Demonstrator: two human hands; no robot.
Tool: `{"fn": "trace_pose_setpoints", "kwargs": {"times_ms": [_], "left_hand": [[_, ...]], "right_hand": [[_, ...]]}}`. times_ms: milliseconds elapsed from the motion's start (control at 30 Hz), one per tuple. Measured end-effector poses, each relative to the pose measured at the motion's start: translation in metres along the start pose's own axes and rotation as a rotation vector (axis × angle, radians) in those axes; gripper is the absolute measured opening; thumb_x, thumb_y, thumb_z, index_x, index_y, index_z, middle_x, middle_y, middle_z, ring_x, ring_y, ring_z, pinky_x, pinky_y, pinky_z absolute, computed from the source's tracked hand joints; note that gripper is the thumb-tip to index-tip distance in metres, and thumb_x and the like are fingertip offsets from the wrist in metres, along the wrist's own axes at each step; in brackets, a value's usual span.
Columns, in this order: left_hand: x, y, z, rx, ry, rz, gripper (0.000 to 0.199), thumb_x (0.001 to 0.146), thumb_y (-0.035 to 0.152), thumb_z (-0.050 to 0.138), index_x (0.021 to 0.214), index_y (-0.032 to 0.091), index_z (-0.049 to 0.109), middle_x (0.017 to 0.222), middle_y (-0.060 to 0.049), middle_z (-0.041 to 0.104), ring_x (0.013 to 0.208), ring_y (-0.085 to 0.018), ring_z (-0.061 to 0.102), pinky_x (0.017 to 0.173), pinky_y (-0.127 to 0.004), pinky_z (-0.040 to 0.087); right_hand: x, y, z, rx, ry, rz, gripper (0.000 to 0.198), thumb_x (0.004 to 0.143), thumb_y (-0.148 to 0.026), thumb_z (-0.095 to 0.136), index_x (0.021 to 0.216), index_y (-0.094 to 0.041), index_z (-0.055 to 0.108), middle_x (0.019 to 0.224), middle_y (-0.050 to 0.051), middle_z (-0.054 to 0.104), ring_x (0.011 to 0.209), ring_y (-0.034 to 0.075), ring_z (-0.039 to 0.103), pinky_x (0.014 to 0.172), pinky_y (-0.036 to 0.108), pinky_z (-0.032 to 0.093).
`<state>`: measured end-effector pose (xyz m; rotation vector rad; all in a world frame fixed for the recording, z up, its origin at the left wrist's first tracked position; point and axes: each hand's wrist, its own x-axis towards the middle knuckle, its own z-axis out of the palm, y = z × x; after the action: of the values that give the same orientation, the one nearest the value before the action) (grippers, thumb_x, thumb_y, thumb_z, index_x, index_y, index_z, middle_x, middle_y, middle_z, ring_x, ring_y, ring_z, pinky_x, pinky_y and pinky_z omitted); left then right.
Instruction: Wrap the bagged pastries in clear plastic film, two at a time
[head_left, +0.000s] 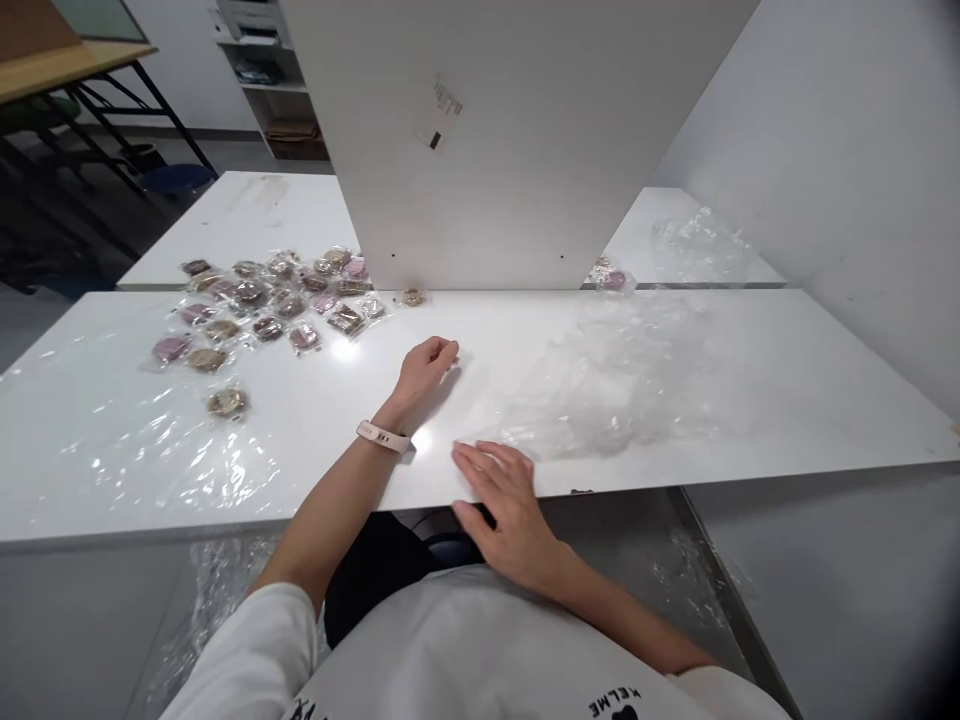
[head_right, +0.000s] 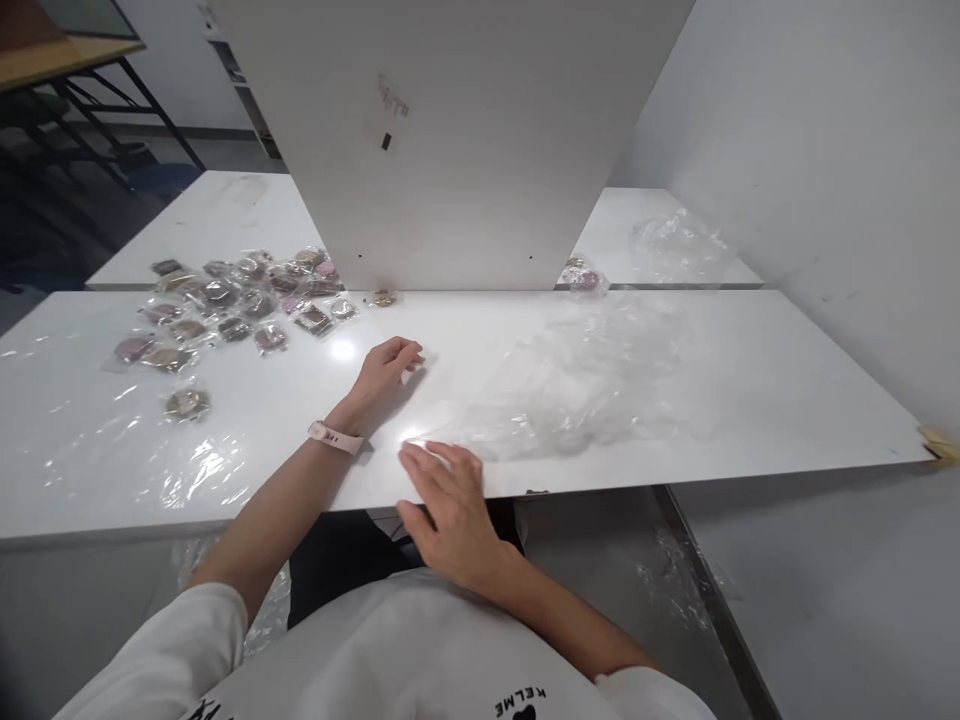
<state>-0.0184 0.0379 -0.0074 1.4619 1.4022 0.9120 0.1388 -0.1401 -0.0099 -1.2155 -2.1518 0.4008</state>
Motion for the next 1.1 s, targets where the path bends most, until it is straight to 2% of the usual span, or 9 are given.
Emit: {"fn": "trace_pose_setpoints", "kwargs": {"times_ms": [100,233,400,533,667,767,867,1000,1100], "left_hand": [[-0.031,0.009,-0.019,-0.007,-0.184,-0.033,0.047,0.092,0.062,0.048,0.098,0.019,0.067,0.091,-0.007,0.071,0.076,-0.018,0.063,0.062,-0.03,0.046],[-0.091,0.02,-0.039,0.17,-0.29,0.078,0.049,0.091,0.063,0.052,0.114,0.021,0.065,0.101,-0.007,0.069,0.085,-0.02,0.063,0.073,-0.034,0.049],[-0.144,0.016,-0.031,0.315,-0.294,0.258,0.053,0.082,0.052,0.072,0.126,0.026,0.058,0.113,-0.006,0.067,0.102,-0.025,0.062,0.085,-0.039,0.05],[-0.147,0.006,-0.019,0.375,0.031,0.529,0.003,0.091,0.024,0.061,0.089,0.023,0.063,0.082,-0.001,0.067,0.08,-0.019,0.061,0.077,-0.037,0.047],[-0.153,0.007,-0.038,0.383,0.489,0.909,0.015,0.089,0.012,0.06,0.077,0.022,0.057,0.085,-0.003,0.067,0.083,-0.018,0.059,0.075,-0.036,0.047],[-0.173,-0.003,-0.058,0.512,0.547,1.028,0.017,0.085,0.011,0.064,0.076,0.023,0.057,0.091,-0.004,0.069,0.089,-0.02,0.059,0.075,-0.036,0.048],[-0.193,-0.03,-0.07,0.656,0.508,0.952,0.019,0.086,0.006,0.059,0.076,0.022,0.055,0.086,-0.004,0.067,0.081,-0.018,0.058,0.072,-0.034,0.048],[-0.202,-0.068,-0.081,0.709,0.584,0.749,0.025,0.08,-0.003,0.051,0.073,0.021,0.055,0.083,-0.004,0.063,0.077,-0.016,0.058,0.064,-0.029,0.047],[-0.195,-0.077,-0.091,0.68,0.655,0.687,0.025,0.076,-0.004,0.05,0.073,0.02,0.056,0.086,-0.004,0.063,0.08,-0.017,0.06,0.065,-0.028,0.049]], "right_hand": [[0.012,-0.033,-0.009,0.17,-0.134,-0.155,0.057,0.098,-0.029,0.047,0.152,-0.045,0.037,0.138,-0.003,0.062,0.128,0.027,0.055,0.105,0.056,0.044],[0.012,-0.032,-0.064,0.343,-0.152,-0.236,0.039,0.099,-0.026,0.052,0.136,-0.036,0.058,0.119,0.0,0.072,0.102,0.018,0.069,0.087,0.037,0.056],[0.016,0.045,-0.135,-0.233,0.142,0.085,0.036,0.098,-0.044,0.05,0.129,-0.028,0.063,0.121,0.008,0.07,0.113,0.028,0.063,0.095,0.048,0.049],[0.009,0.096,-0.146,-0.497,-0.107,0.055,0.047,0.097,-0.059,0.042,0.119,-0.025,0.067,0.098,0.008,0.072,0.1,0.03,0.065,0.097,0.055,0.041],[-0.013,0.066,-0.144,-0.312,-0.205,-0.094,0.027,0.101,-0.035,0.045,0.098,-0.025,0.07,0.083,0.004,0.066,0.079,0.019,0.062,0.08,0.038,0.045],[-0.03,0.025,-0.155,-0.052,-0.423,-0.198,0.023,0.101,-0.024,0.047,0.097,-0.027,0.069,0.085,0.004,0.064,0.081,0.017,0.061,0.079,0.034,0.047],[-0.039,0.018,-0.163,0.164,-0.73,-0.141,0.019,0.1,-0.03,0.052,0.109,-0.033,0.069,0.097,0.004,0.066,0.086,0.016,0.063,0.072,0.029,0.051],[-0.028,0.084,-0.144,0.045,-0.449,0.131,0.038,0.096,-0.048,0.054,0.131,-0.034,0.06,0.133,0.007,0.061,0.114,0.025,0.062,0.082,0.036,0.055],[-0.005,0.152,-0.129,-0.2,-0.211,0.197,0.044,0.096,-0.056,0.046,0.118,-0.026,0.068,0.129,0.015,0.064,0.129,0.035,0.053,0.101,0.052,0.044]]}}
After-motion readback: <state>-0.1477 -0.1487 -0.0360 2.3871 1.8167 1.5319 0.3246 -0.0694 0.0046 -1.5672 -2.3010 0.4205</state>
